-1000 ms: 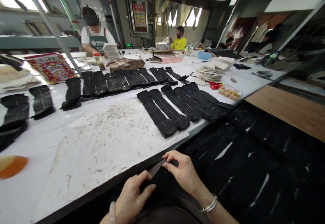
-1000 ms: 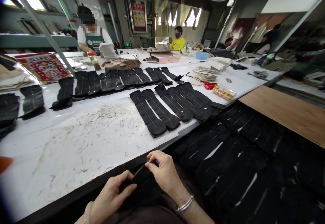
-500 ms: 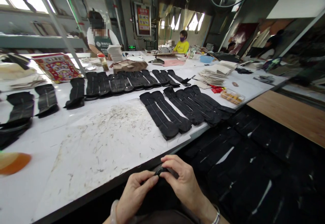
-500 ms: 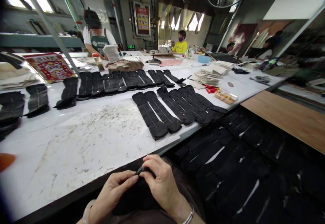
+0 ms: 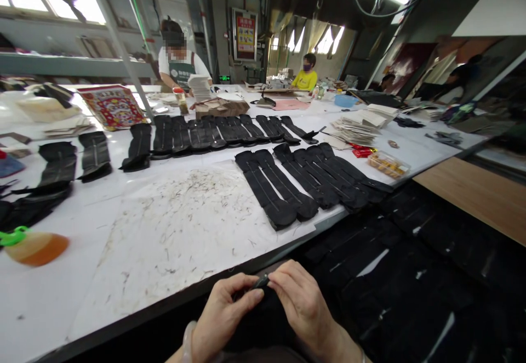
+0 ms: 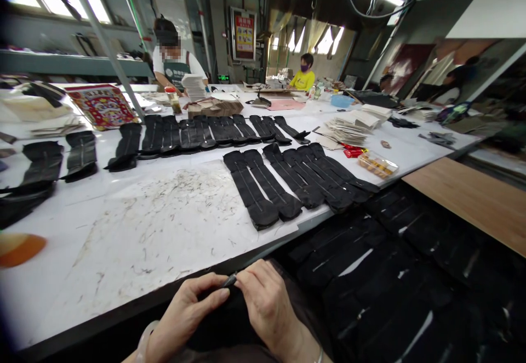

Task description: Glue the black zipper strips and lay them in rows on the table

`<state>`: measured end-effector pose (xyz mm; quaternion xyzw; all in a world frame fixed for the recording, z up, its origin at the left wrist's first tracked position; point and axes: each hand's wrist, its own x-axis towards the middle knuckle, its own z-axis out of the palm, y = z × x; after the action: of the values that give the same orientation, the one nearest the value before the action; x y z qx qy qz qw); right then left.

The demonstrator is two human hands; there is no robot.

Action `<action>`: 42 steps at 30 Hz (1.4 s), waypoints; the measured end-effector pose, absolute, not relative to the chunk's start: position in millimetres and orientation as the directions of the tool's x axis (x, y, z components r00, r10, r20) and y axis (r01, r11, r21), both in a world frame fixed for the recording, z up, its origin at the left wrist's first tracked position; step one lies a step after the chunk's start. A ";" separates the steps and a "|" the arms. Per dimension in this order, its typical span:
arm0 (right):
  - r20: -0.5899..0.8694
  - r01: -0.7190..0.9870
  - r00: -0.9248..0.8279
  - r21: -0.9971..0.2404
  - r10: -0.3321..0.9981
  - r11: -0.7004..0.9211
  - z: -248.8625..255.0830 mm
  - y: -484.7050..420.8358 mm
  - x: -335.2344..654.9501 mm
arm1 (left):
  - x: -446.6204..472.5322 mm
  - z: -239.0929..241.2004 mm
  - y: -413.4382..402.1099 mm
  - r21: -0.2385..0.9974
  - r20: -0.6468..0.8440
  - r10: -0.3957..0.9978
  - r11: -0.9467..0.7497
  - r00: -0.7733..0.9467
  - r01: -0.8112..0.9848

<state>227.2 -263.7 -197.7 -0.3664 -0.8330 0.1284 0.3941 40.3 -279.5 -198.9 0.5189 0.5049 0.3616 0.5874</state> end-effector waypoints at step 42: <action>-0.060 0.168 -0.312 -0.986 0.948 -0.007 -167.1 -244.0 180.1 | 9.5 -158.0 -275.5 0.685 -0.605 0.780 0.613 0.160 -0.394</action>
<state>180.1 -244.0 -167.1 -0.4616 -0.6045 0.5391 0.3617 9.5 -275.5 -158.0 0.1883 0.5116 0.3977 0.7380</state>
